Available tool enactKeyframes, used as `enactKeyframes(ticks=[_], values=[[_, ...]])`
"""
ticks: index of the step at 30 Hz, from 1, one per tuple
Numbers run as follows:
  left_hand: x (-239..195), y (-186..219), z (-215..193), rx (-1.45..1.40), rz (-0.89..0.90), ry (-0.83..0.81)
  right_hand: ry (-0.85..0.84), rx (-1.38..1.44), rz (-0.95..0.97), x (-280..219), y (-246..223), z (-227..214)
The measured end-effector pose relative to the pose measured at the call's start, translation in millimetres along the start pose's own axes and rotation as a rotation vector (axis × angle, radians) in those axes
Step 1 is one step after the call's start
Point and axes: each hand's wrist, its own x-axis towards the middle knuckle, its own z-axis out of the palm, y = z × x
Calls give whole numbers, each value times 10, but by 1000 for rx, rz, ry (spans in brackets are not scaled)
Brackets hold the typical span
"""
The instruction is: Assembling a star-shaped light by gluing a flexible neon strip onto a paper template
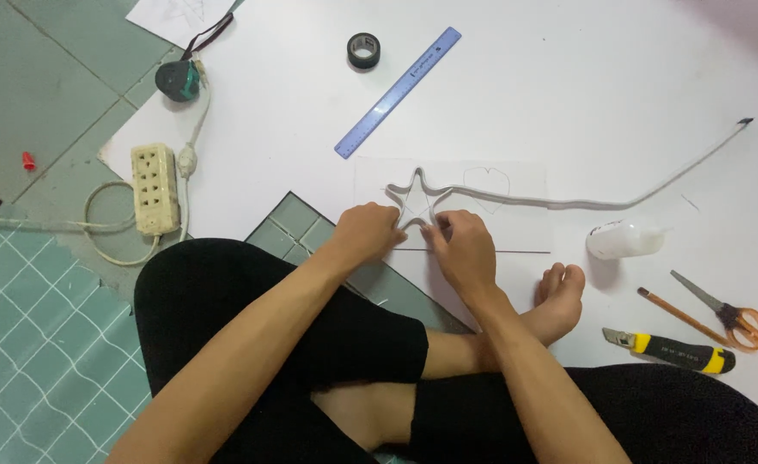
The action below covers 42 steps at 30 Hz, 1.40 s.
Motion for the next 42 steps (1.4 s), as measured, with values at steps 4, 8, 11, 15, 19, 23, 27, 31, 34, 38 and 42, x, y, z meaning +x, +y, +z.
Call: enactKeyframes(ticks=[4,8,11,15,19,23,27,31,34,38,42], values=[[12,-20,10,-10,13,6,-1,14,-41,-1,-5,-26],[22,-30,35,1,5,1,-6,-8,-2,-19,-27,-36],[1,-14,-2,-21,-8,10,-10,-4,1,-12,-42,-44],[-70,132,-221,2,-103,-25,-9,5,-4,30,24,11],[-47,84,-283,-107,-178,-48,-18,26,31,-17,-21,-36],[249,-86,18,-234,-254,114,-11,20,22,11,10,-10],[205,-34,-5,-310,-214,181,-25,31,5,16,-10,-29],[229,-41,62,-291,-194,180,-17,30,20,-1,-59,-79],[245,-49,120,-253,-185,191,-33,24,24,6,-24,-60],[151,21,-54,-280,-167,220,-15,28,-8,-2,-51,-74],[73,100,-157,-270,-173,201,-9,55,32,0,-5,-32]])
